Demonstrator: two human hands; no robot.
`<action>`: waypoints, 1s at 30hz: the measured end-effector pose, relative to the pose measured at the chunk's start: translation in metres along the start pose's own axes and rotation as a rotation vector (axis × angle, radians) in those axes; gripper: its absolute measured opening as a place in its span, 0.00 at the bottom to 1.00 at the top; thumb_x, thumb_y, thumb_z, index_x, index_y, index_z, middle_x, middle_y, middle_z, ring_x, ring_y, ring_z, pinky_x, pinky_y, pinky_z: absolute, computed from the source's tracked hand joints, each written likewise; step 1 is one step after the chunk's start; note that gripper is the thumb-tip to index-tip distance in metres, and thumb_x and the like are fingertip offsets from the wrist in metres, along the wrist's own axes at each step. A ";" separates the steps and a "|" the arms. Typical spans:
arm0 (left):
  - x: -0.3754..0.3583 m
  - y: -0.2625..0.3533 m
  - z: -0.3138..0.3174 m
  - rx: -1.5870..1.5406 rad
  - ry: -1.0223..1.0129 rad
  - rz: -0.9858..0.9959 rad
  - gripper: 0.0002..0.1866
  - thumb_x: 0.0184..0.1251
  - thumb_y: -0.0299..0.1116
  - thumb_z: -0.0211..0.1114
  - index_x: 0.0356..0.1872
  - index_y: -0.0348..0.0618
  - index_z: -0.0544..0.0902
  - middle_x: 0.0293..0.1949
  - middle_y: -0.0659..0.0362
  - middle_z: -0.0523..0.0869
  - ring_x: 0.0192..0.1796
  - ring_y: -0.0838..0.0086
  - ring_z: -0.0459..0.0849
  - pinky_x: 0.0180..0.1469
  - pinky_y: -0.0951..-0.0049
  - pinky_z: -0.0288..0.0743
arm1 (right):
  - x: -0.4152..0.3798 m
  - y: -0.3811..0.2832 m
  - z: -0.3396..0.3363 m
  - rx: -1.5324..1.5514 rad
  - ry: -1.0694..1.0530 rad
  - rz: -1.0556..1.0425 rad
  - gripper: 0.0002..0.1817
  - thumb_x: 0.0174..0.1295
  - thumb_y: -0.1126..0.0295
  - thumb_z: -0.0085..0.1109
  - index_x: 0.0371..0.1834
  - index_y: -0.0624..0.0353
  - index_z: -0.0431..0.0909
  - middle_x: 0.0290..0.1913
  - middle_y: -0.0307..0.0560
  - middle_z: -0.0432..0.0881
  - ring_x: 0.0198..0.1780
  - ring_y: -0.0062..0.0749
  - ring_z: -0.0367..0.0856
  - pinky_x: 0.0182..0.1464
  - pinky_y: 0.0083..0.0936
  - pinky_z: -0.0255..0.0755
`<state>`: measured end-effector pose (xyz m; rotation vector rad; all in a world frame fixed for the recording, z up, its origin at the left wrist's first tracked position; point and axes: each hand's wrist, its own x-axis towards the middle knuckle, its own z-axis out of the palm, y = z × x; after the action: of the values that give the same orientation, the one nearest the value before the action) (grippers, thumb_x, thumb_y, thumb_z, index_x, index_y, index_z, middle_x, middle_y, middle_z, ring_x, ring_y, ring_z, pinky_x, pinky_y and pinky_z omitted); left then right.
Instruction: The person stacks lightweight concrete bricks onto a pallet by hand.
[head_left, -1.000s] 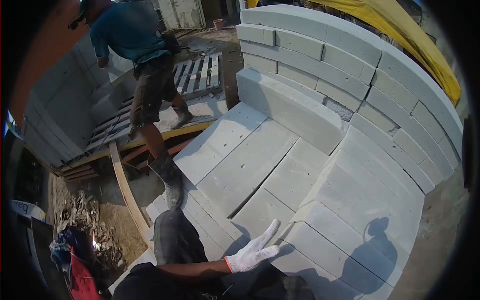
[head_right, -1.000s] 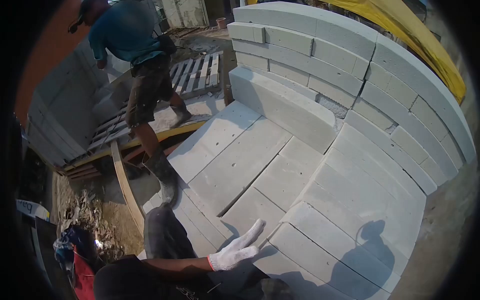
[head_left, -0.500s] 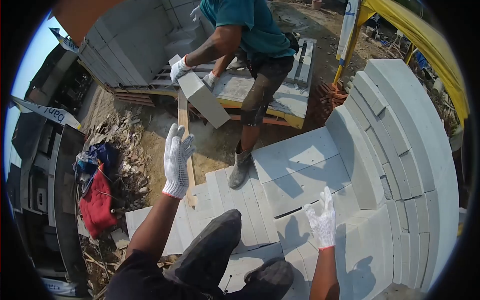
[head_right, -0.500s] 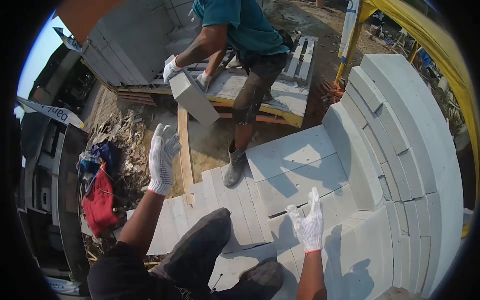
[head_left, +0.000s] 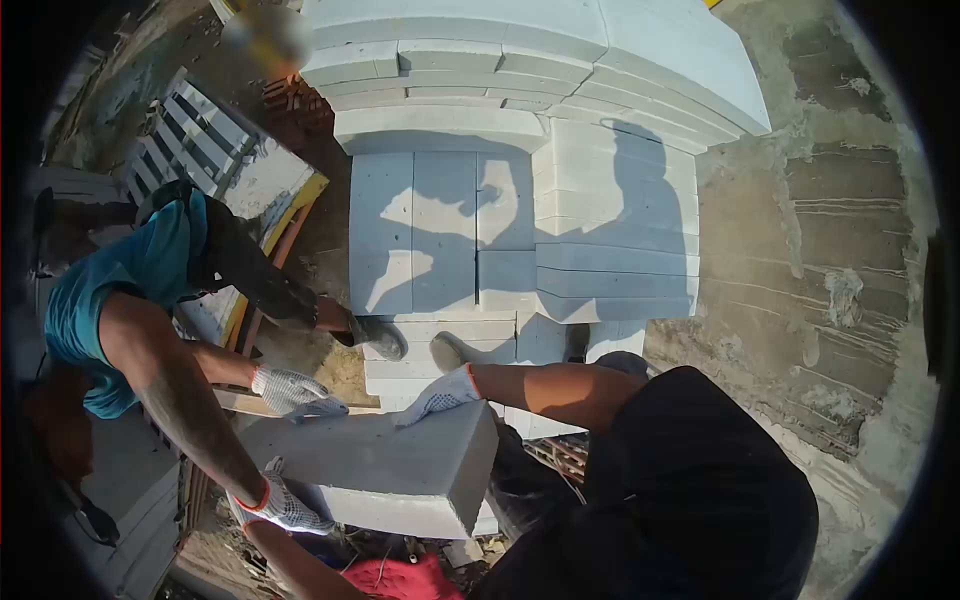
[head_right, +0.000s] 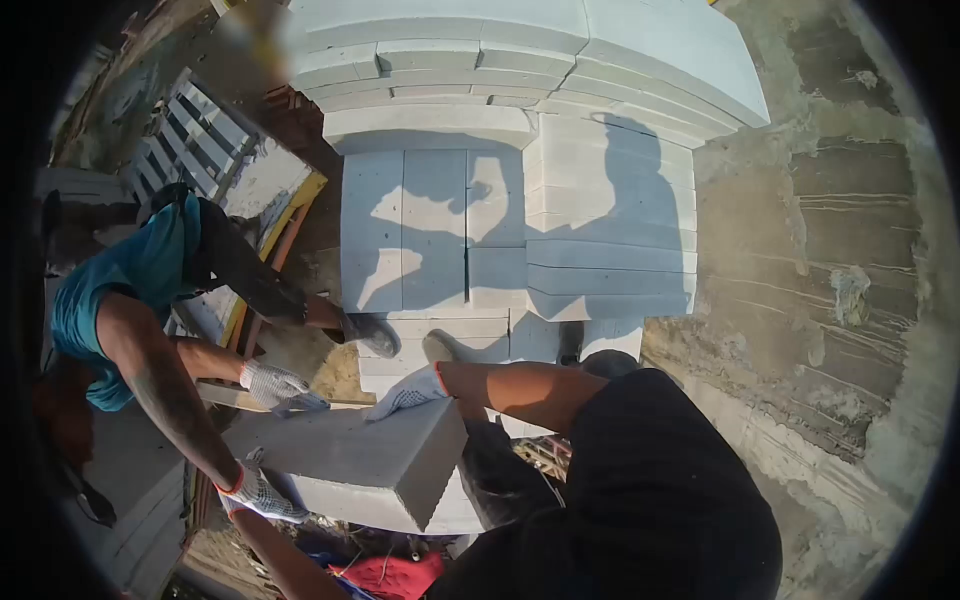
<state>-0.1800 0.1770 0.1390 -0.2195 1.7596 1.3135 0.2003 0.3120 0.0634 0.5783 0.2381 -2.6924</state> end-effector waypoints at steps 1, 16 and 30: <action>-0.013 -0.009 0.020 0.019 -0.036 -0.025 0.49 0.56 0.63 0.61 0.73 0.44 0.57 0.66 0.50 0.70 0.64 0.52 0.72 0.65 0.52 0.68 | -0.013 0.016 -0.005 0.026 0.034 -0.074 0.27 0.68 0.58 0.59 0.64 0.64 0.73 0.60 0.38 0.80 0.54 0.18 0.80 0.58 0.18 0.73; -0.083 -0.302 0.416 -0.015 -0.949 -0.411 0.38 0.51 0.50 0.68 0.61 0.38 0.72 0.57 0.48 0.78 0.54 0.57 0.80 0.60 0.55 0.77 | -0.364 0.175 -0.174 0.443 0.470 -0.548 0.54 0.52 0.49 0.72 0.76 0.63 0.53 0.67 0.53 0.69 0.66 0.36 0.71 0.67 0.34 0.67; -0.245 -0.681 0.801 0.168 -1.223 -0.476 0.35 0.67 0.50 0.61 0.71 0.44 0.65 0.67 0.54 0.71 0.68 0.63 0.68 0.69 0.60 0.62 | -0.599 0.257 -0.248 -0.166 2.115 -0.504 0.45 0.39 0.48 0.77 0.59 0.62 0.69 0.48 0.57 0.81 0.48 0.47 0.82 0.52 0.39 0.75</action>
<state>0.8120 0.4754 -0.1649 0.2281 0.6815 0.6543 0.8977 0.3308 0.0727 3.1342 1.0851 -1.0529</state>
